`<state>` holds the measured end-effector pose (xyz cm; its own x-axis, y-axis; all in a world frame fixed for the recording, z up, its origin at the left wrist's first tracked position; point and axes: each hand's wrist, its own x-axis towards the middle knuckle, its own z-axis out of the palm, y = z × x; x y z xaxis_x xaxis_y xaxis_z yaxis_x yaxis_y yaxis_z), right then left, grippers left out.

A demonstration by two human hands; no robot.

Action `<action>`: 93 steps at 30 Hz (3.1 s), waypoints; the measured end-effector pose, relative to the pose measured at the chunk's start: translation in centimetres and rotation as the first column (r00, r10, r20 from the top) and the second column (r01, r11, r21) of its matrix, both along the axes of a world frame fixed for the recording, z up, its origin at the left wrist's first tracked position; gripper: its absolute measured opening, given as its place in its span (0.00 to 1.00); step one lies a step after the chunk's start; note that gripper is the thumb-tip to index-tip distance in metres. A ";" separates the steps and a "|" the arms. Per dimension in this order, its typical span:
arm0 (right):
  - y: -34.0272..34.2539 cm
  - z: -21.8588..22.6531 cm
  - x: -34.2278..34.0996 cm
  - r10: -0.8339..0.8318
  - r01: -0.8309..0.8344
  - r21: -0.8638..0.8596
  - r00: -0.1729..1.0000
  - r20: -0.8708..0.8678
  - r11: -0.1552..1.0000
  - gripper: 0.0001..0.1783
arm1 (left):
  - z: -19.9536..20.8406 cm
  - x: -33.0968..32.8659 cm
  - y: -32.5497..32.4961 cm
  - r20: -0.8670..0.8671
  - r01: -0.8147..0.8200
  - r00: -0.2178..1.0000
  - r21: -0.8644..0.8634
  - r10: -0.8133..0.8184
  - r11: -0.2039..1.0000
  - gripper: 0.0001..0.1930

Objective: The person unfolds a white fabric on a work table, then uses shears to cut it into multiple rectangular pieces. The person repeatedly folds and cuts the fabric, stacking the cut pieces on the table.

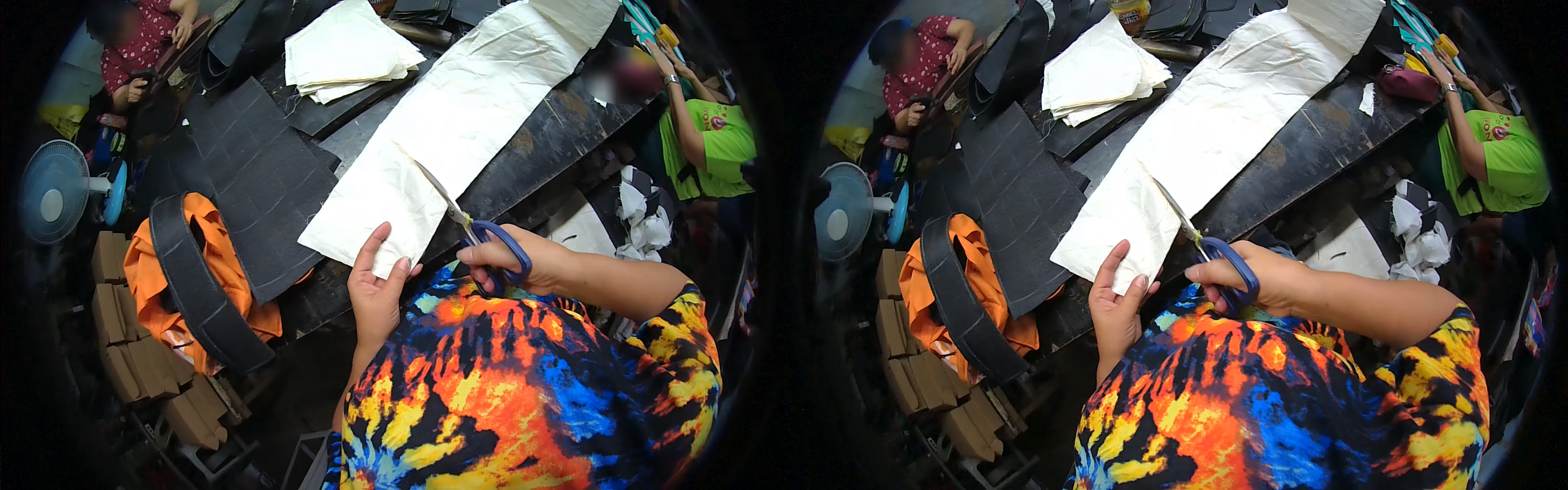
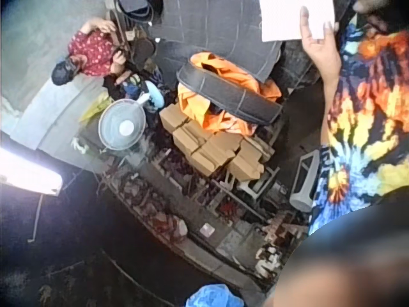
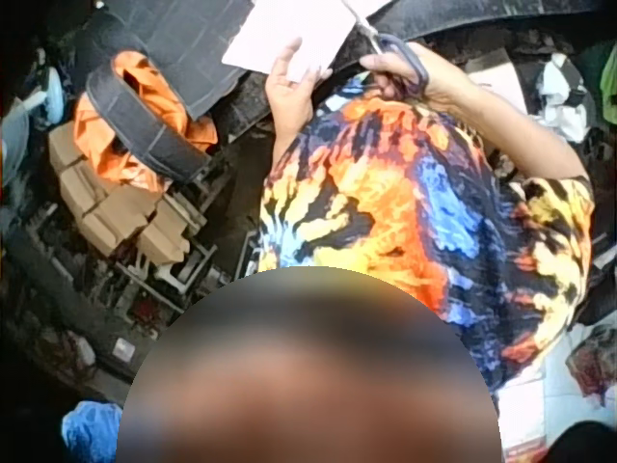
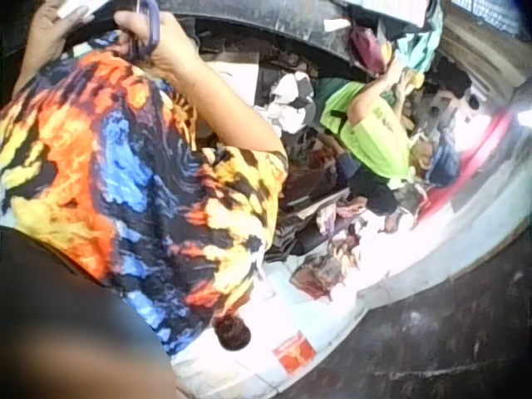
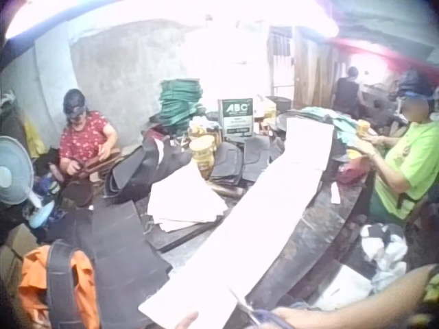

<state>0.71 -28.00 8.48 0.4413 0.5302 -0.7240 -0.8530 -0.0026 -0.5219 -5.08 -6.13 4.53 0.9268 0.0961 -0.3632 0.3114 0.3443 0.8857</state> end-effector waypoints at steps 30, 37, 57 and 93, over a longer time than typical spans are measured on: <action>1.1 -2.0 5.8 0.099 -0.116 0.100 0.983 0.158 0.988 0.22 | 2.9 -0.9 -1.3 -0.045 0.015 0.999 0.084 -0.011 0.996 0.28; 2.8 -3.3 9.0 -0.014 -0.036 0.204 0.972 0.236 0.978 0.25 | 1.7 -0.5 -1.6 0.034 0.021 0.999 0.092 -0.024 0.996 0.27; 2.4 3.6 14.5 0.204 -0.611 0.241 0.567 0.798 0.754 0.19 | 2.5 12.1 3.4 0.338 0.407 0.862 -0.014 -0.379 0.913 0.57; -1.1 0.2 9.8 0.060 -0.368 0.579 0.875 0.481 0.728 0.42 | 2.2 13.8 5.1 0.360 -0.053 0.917 -0.310 0.169 0.949 0.28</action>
<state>10.55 -29.11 8.73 0.4187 0.9072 0.0421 -0.5808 0.3031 -0.7555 8.70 -1.08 6.75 0.9883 0.1517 -0.0155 -0.0820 0.6144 0.7847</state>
